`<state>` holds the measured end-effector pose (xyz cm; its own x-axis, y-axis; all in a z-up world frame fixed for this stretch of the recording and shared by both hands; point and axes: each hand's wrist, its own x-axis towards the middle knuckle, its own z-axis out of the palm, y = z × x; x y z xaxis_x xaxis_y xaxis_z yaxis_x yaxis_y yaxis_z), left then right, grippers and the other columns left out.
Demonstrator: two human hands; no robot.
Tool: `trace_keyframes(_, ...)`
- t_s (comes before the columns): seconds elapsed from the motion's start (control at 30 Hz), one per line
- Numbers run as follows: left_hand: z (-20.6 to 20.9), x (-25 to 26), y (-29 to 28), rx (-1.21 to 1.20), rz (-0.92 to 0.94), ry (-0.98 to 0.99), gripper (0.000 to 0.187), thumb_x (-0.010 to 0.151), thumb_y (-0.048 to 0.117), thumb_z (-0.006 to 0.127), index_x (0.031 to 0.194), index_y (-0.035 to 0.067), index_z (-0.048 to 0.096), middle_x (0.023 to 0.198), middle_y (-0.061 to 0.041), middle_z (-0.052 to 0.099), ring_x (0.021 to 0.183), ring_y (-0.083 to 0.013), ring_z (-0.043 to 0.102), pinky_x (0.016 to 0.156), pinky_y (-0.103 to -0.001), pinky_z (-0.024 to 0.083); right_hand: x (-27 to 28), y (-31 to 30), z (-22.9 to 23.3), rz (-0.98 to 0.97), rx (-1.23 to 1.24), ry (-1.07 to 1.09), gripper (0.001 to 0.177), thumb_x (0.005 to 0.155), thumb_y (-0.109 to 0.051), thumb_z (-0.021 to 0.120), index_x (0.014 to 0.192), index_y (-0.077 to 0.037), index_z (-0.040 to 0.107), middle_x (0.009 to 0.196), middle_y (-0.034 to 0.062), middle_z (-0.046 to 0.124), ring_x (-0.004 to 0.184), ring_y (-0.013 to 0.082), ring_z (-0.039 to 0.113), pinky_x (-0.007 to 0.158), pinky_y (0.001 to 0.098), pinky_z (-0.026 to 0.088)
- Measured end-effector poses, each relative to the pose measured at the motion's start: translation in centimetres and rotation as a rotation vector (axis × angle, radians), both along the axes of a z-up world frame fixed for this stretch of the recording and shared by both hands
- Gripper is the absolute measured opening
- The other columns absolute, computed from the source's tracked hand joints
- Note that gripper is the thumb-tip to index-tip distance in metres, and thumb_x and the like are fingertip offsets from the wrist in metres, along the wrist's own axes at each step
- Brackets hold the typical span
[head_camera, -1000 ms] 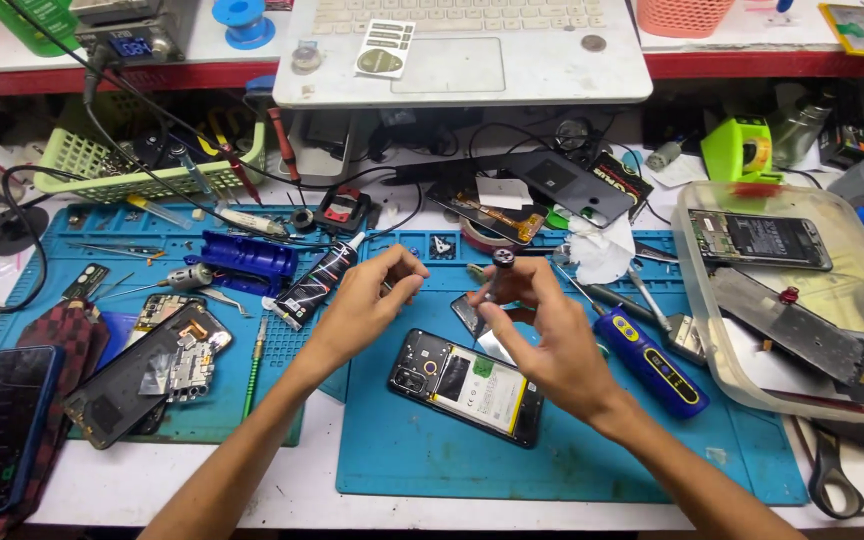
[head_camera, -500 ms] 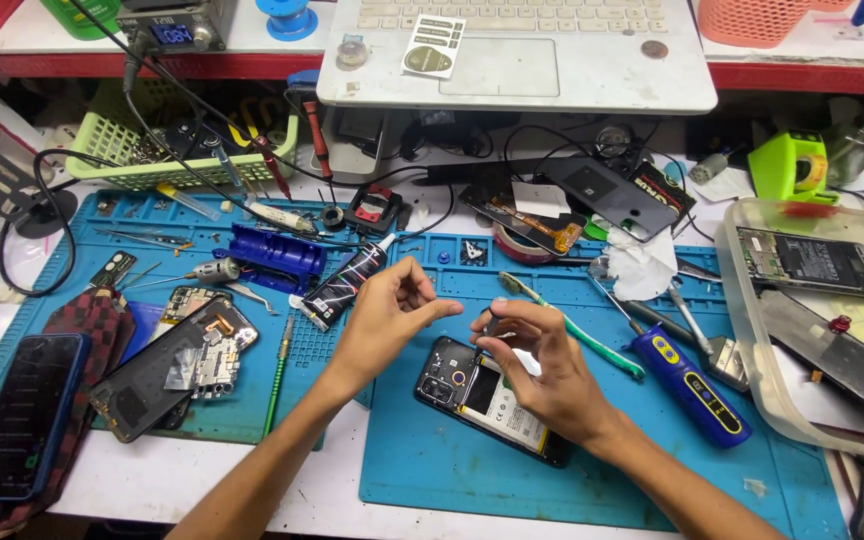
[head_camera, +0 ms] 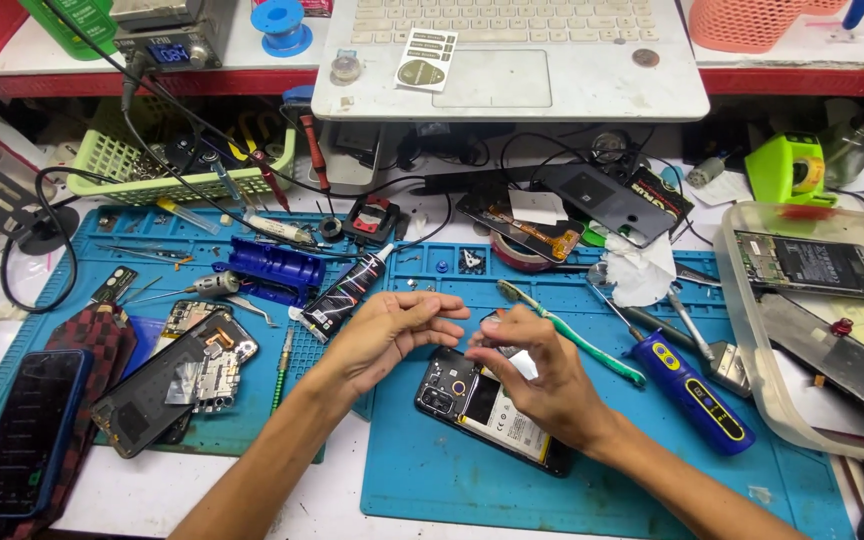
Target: The person applies adhesive from a tube along the edges of a smartphone frame. They then wipe the tube and the phone screen with a tissue. Finally, they use a toothbrush to clean the interior of the phone chassis.
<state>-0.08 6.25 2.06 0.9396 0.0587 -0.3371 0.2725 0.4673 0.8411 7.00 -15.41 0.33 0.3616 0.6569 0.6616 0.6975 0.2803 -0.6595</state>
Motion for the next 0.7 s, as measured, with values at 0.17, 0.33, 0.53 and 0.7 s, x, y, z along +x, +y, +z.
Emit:
trace_keyframes(0.17,-0.4,0.0,0.1,-0.036,0.037,0.015,0.044,0.092,0.013,0.066,0.126,-0.015,0.066,0.112,-0.028,0.074,0.091,-0.0289,0.073,0.087,-0.033,0.061,0.2,0.2,1.6,0.100,-0.058,0.040,0.048,0.093,0.008,0.071,0.129,-0.014,0.047,0.120,0.0146,0.063,0.108,0.0261,0.067,0.089,0.0331,0.064)
trace_keyframes(0.33,-0.3,0.1,0.0,-0.068,0.091,0.085,0.045,0.087,0.010,0.070,0.123,-0.016,0.067,0.114,-0.027,0.074,0.091,-0.0279,0.072,0.086,-0.033,0.061,-0.2,0.1,0.6,-0.013,0.096,0.264,0.033,0.086,0.008,0.076,0.107,-0.014,0.064,0.094,0.0062,0.064,0.089,0.0164,0.064,0.080,0.0272,0.065)
trace_keyframes(0.53,-0.8,-0.3,-0.2,0.073,0.077,-0.041,0.018,0.091,0.017,0.073,0.090,0.000,0.069,0.094,-0.020,0.076,0.081,-0.0247,0.072,0.079,-0.033,0.060,-0.6,0.1,1.0,0.048,0.044,0.353,0.023,0.101,0.009,0.053,0.119,-0.004,0.055,0.118,0.0225,0.075,0.110,0.0320,0.078,0.105,0.0383,0.062)
trace_keyframes(0.7,-0.3,-0.4,-0.5,0.521,-0.032,-0.272,0.024,0.103,0.028,0.058,0.084,0.014,0.060,0.087,-0.005,0.071,0.073,-0.0108,0.064,0.066,-0.024,0.052,-0.6,0.4,1.6,-0.042,0.050,0.177,0.029,0.092,0.008,0.069,0.112,-0.011,0.064,0.098,0.0047,0.073,0.093,0.0172,0.069,0.101,0.0379,0.059)
